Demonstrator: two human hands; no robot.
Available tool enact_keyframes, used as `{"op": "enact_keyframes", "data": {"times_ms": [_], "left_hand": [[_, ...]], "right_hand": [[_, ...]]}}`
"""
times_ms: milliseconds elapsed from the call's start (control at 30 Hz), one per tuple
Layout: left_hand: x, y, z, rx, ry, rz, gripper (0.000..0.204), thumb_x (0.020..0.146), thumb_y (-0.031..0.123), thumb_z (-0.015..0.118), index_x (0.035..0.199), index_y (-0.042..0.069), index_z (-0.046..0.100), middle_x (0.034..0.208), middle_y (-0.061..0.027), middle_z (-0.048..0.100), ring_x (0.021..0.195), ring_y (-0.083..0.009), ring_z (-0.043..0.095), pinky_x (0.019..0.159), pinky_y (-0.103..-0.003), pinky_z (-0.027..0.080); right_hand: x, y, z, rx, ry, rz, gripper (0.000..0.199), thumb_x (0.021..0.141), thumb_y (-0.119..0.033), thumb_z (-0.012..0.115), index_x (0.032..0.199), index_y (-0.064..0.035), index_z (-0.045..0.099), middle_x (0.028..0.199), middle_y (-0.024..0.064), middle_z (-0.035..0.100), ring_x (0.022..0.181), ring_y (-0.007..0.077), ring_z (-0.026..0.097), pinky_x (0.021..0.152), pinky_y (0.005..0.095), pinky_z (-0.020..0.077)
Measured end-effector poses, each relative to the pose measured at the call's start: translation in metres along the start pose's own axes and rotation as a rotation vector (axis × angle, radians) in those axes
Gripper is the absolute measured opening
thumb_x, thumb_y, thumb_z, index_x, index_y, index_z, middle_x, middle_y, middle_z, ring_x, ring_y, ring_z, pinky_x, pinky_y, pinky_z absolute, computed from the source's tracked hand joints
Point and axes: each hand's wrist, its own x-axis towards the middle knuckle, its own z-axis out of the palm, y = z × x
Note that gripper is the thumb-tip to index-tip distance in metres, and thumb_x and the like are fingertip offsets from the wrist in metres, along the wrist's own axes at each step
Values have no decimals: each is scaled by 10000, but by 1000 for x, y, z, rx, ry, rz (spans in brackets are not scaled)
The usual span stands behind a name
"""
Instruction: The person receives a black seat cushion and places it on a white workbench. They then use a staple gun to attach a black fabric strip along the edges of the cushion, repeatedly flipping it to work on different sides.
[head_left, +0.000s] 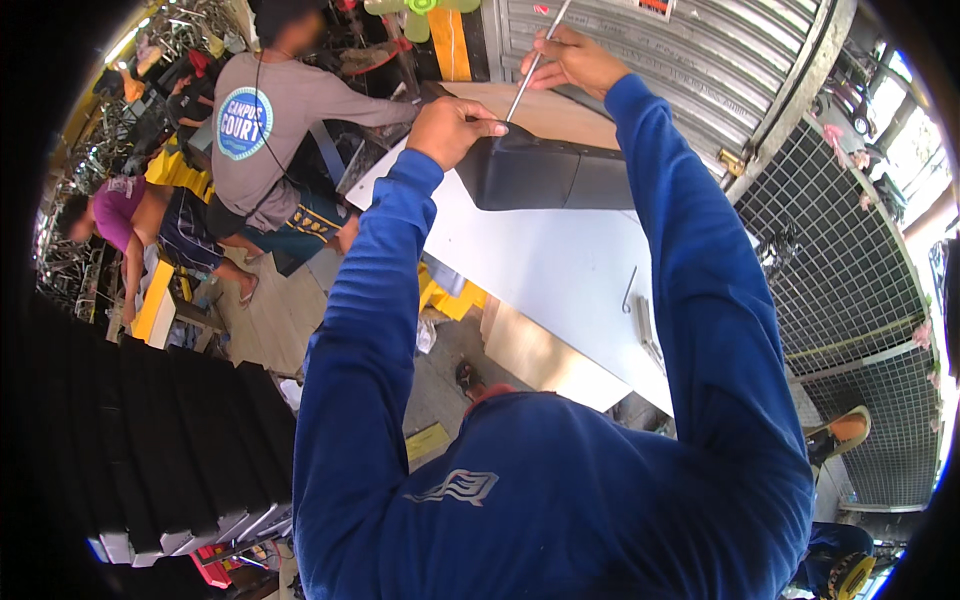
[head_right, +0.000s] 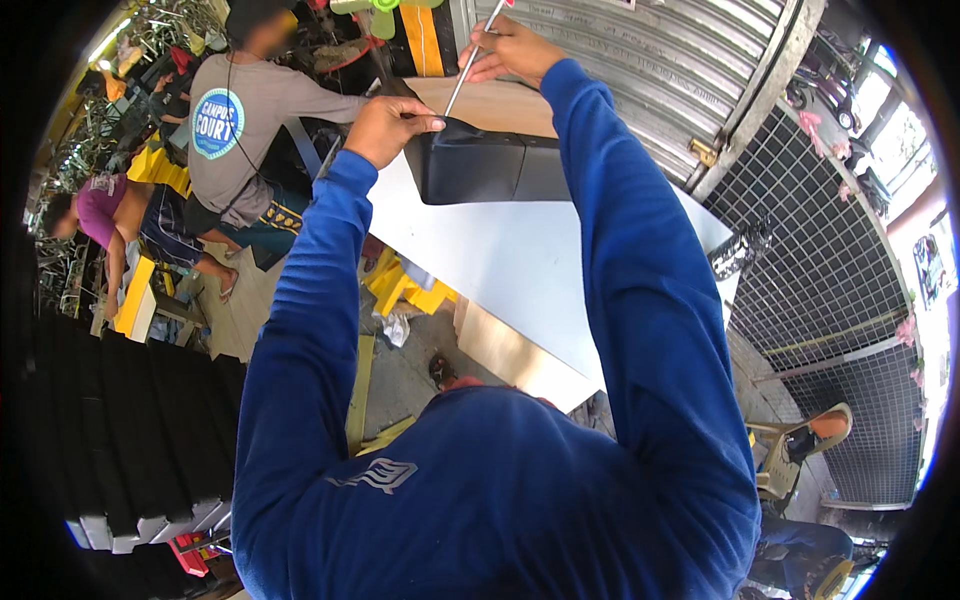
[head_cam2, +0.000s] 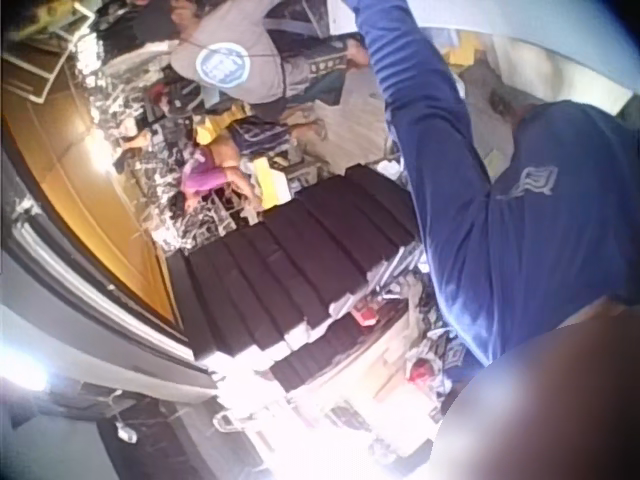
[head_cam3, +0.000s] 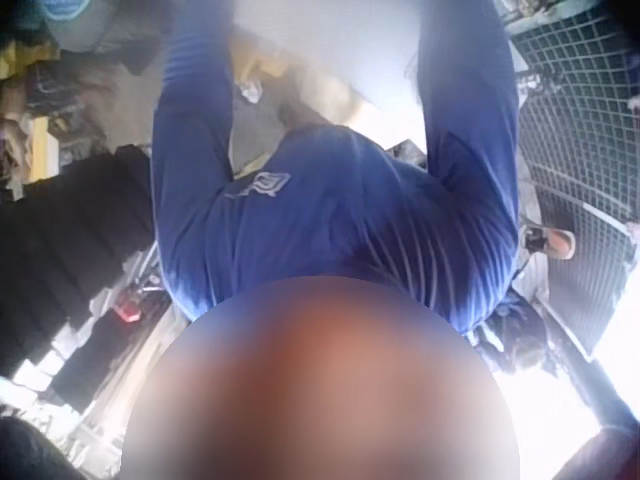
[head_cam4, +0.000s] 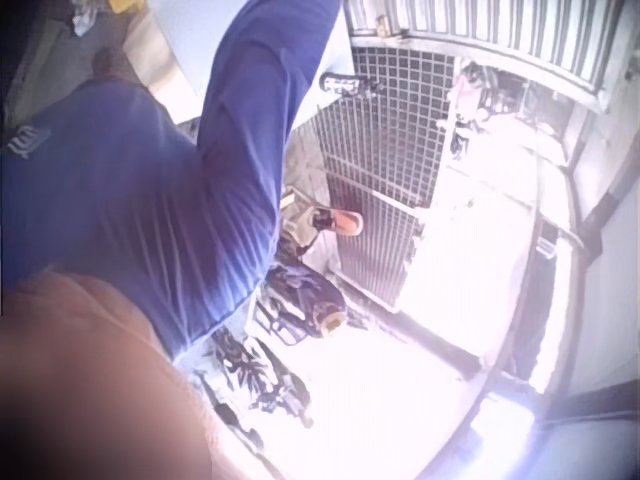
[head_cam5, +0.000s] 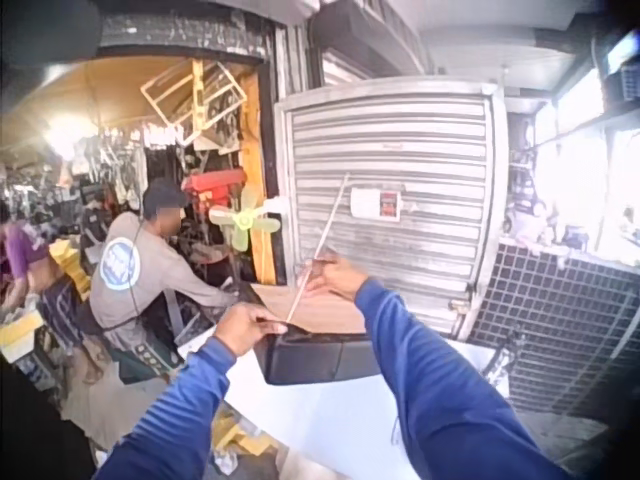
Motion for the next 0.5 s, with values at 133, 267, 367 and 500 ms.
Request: {"op": "enact_keyframes", "data": {"times_ms": [133,267,367,500], "left_hand": [[21,4,-10,36,-17,20,325,784,354,829,929,68,779,812,-135,731,741,-261,694,734,-367,527],[35,11,-13,16,-89,58,288,810,318,824,924,57,777,810,-120,714,753,-201,658,736,-333,507],[40,14,-17,54,-113,62,288,812,331,817,916,66,778,843,-130,717,784,-230,667,746,-342,504],[42,11,-23,152,-38,67,278,816,336,814,900,75,771,896,-92,667,835,-217,648,758,-334,491]], "right_hand": [[13,-4,-9,19,94,69,333,1056,-275,499,1208,22,495,1076,179,671,941,272,713,846,360,604],[25,5,-2,-75,179,179,375,1018,-333,583,1144,14,515,1027,173,665,815,248,719,744,339,608],[24,7,-3,-49,241,153,426,1021,-309,576,1177,75,476,996,220,668,812,291,734,712,338,618],[17,7,-9,22,276,82,446,1037,-324,553,1239,67,485,1016,189,655,821,265,717,758,342,604]]}}
